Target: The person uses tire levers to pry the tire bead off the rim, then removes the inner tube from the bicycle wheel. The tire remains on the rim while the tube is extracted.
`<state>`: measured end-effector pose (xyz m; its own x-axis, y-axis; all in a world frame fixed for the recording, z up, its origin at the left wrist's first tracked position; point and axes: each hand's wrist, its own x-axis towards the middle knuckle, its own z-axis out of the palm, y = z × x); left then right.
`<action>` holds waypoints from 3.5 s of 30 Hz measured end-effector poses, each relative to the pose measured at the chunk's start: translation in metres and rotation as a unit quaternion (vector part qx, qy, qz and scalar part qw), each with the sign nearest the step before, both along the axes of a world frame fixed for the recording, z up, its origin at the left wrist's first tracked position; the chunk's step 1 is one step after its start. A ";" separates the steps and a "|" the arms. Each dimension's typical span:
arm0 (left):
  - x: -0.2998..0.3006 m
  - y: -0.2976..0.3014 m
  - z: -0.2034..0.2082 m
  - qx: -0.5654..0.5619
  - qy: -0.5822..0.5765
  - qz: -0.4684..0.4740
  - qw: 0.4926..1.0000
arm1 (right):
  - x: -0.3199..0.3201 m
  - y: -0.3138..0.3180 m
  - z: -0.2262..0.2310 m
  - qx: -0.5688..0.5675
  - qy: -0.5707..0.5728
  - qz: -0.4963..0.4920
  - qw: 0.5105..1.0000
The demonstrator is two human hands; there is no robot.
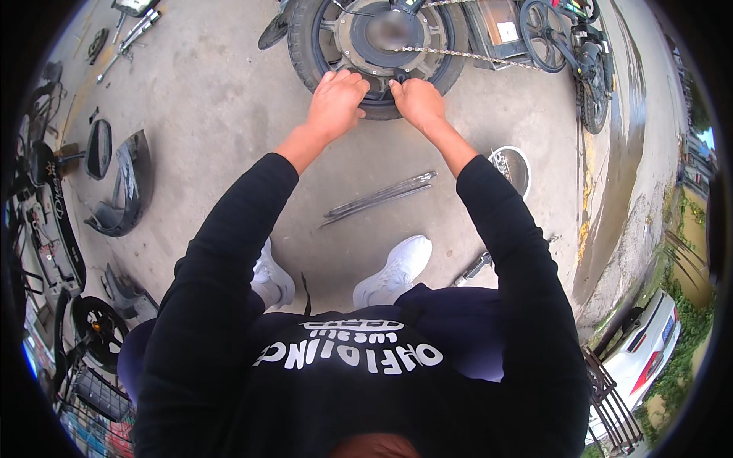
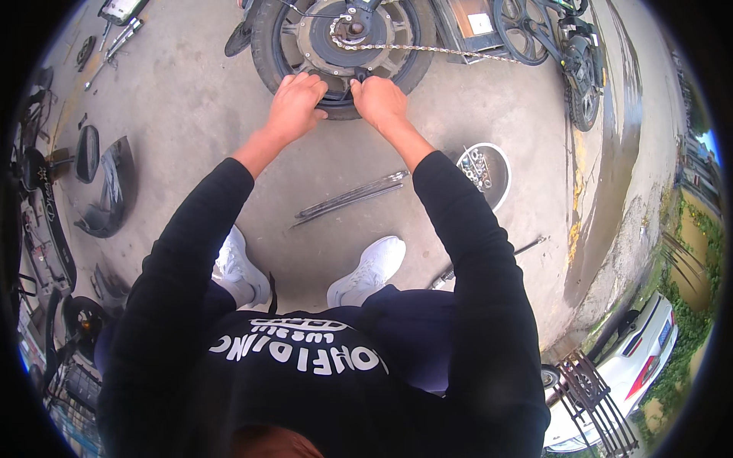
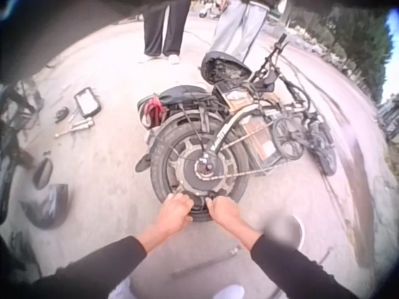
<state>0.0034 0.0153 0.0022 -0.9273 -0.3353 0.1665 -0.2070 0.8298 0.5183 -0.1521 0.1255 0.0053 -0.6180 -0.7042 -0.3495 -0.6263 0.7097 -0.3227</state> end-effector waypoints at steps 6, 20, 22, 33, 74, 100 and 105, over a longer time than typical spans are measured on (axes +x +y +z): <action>0.002 -0.008 -0.002 0.008 0.020 0.003 1.000 | 0.015 0.018 0.009 -0.182 -0.241 -0.134 0.944; 0.005 -0.013 -0.001 0.024 -0.007 -0.006 1.000 | -0.008 0.039 0.073 -0.063 0.012 0.145 0.987; 0.005 -0.011 0.002 0.014 -0.010 -0.003 1.000 | -0.015 0.031 0.078 -0.204 0.170 0.305 0.915; 0.001 -0.004 0.008 -0.003 -0.022 0.004 1.000 | -0.035 -0.019 0.049 -0.043 0.205 0.547 0.811; 0.011 -0.015 -0.011 0.066 0.059 0.052 0.995 | 0.011 -0.046 0.025 0.132 0.018 0.368 0.920; -0.006 -0.031 0.005 0.576 -0.130 0.447 0.672 | -0.010 -0.028 0.035 -0.012 -0.354 0.092 0.931; -0.009 -0.035 0.004 0.581 -0.135 0.416 0.686 | -0.009 -0.043 0.098 -0.047 -0.264 0.267 0.926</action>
